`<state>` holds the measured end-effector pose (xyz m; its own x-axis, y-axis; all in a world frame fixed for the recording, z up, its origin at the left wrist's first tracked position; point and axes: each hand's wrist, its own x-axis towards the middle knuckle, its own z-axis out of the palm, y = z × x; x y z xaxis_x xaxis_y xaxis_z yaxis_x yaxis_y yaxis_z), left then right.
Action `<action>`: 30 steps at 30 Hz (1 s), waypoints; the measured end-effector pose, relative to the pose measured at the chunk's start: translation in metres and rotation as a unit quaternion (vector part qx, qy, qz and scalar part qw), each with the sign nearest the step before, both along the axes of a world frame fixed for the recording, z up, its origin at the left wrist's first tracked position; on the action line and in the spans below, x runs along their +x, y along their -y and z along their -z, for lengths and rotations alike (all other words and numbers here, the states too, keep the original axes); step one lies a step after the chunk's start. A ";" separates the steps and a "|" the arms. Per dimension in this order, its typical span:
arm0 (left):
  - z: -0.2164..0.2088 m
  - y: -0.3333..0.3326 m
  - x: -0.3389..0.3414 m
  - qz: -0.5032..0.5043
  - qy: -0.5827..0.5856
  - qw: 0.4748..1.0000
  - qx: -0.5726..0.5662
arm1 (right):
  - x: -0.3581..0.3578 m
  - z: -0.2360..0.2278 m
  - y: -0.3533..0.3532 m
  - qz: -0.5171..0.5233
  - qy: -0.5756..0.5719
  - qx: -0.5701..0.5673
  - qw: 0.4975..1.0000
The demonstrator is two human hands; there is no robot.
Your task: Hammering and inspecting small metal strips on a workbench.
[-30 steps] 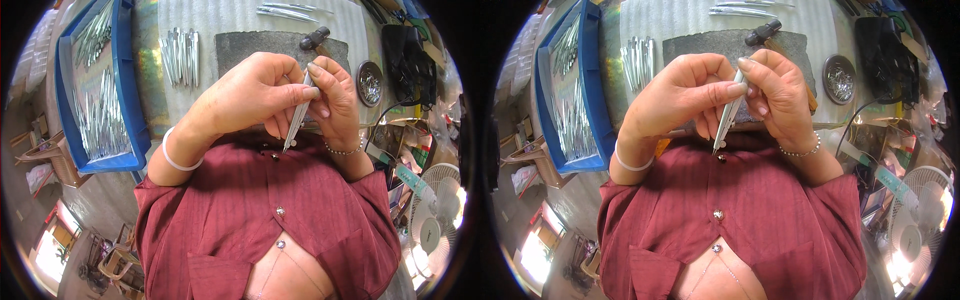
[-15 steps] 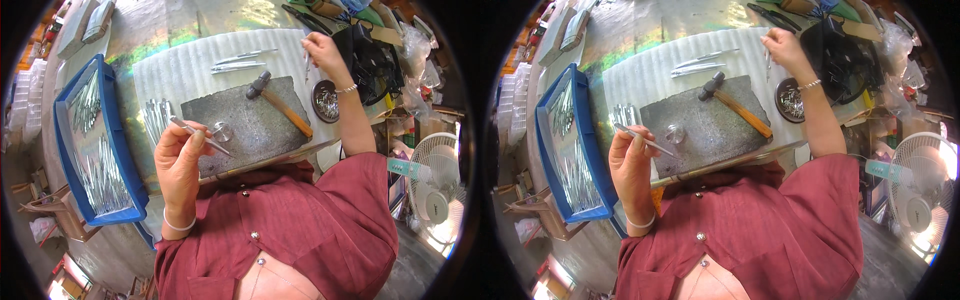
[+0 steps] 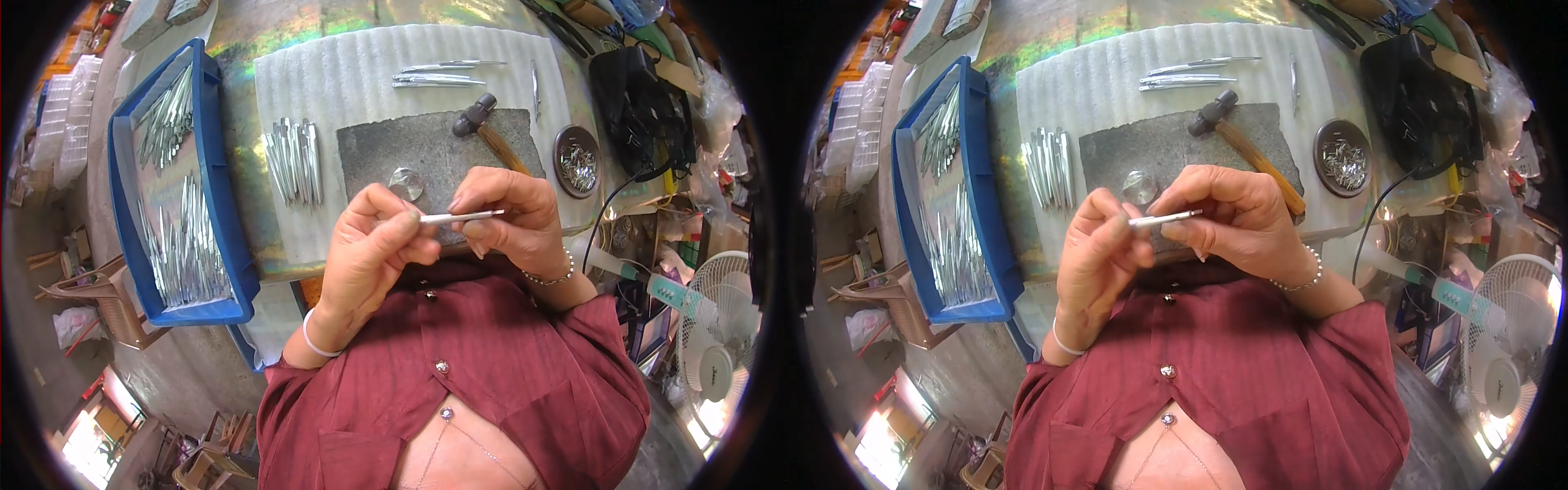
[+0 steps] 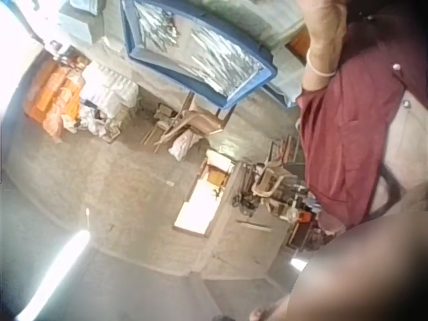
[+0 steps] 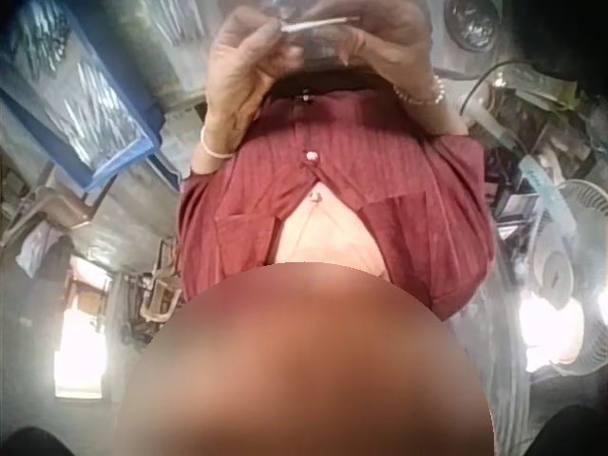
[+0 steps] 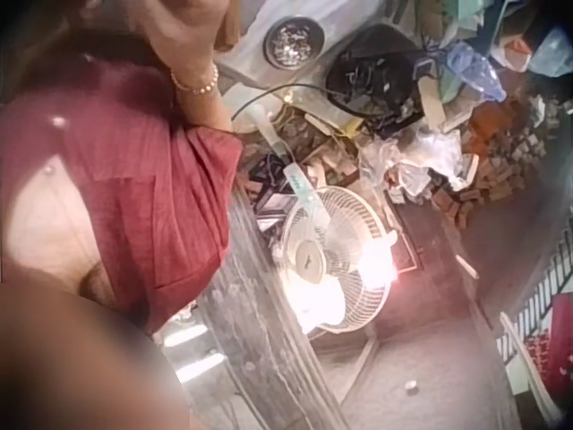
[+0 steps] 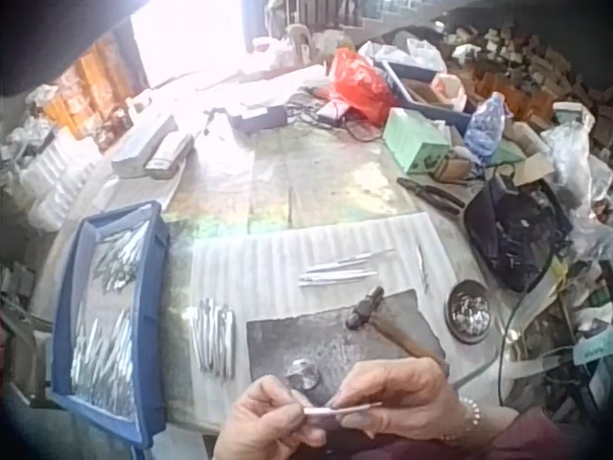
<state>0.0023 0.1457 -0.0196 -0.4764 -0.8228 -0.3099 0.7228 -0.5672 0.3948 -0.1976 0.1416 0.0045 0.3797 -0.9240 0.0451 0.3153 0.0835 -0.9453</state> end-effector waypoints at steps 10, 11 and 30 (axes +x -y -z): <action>-0.011 -0.023 0.008 0.124 0.257 0.938 -0.197 | 0.025 0.000 -0.005 0.002 -0.019 0.157 0.987; -0.012 -0.023 0.009 0.121 0.258 0.939 -0.195 | 0.027 0.001 -0.004 -0.002 -0.020 0.158 0.987; -0.011 -0.004 0.015 0.173 0.138 0.966 -0.133 | 0.039 -0.005 0.011 -0.007 -0.022 0.198 0.980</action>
